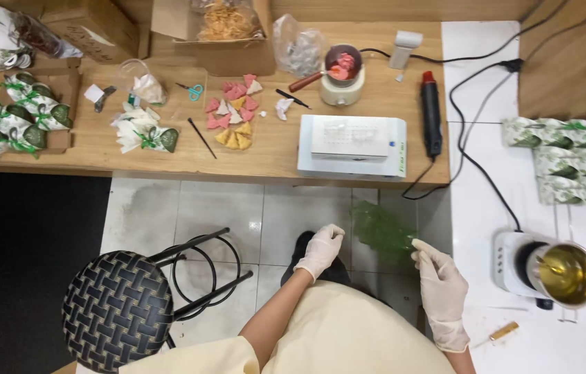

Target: Using a heat gun to smooth melted wax and sorting wax decorations in a production area.

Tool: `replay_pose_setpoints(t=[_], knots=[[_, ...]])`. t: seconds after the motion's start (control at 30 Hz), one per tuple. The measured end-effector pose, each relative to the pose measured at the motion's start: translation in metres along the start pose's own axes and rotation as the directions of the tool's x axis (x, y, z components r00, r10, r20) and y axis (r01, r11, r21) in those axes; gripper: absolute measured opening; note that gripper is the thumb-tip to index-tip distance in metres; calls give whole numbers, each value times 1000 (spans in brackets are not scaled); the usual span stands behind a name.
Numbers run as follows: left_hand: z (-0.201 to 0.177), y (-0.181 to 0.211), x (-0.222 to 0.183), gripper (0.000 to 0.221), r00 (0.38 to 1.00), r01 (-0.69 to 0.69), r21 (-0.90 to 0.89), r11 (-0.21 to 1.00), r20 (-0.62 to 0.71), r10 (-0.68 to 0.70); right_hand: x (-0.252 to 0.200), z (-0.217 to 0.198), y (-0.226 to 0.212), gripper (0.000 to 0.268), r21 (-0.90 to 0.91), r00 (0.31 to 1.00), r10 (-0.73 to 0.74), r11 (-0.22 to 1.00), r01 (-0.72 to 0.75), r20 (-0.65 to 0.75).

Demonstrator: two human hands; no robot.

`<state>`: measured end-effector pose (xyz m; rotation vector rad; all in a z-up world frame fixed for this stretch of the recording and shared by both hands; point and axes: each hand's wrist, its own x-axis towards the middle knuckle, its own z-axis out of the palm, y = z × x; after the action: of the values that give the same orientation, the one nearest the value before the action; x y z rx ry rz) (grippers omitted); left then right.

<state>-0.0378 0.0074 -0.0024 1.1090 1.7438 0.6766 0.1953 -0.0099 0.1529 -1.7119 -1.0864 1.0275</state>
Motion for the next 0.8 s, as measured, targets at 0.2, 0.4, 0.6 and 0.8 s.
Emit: replay_pose_setpoints(t=[0.2,0.4,0.6,0.8], knots=[[-83,-80,58,18,962,109,-269,957,-215,-170,16,118,-81,26,-32,956,-114,991,128,269],[-153,-140,99,15,895,25,-565,825,-356,-270,13,178,-97,26,-48,886,-261,952,301,383],[-192,-153,115,13,832,-82,-624,777,-473,-291,18,191,-101,28,-203,891,-221,925,320,397],[-185,-116,99,16,851,-103,-640,761,-454,-266,36,182,-100,29,-146,870,-258,927,345,421]])
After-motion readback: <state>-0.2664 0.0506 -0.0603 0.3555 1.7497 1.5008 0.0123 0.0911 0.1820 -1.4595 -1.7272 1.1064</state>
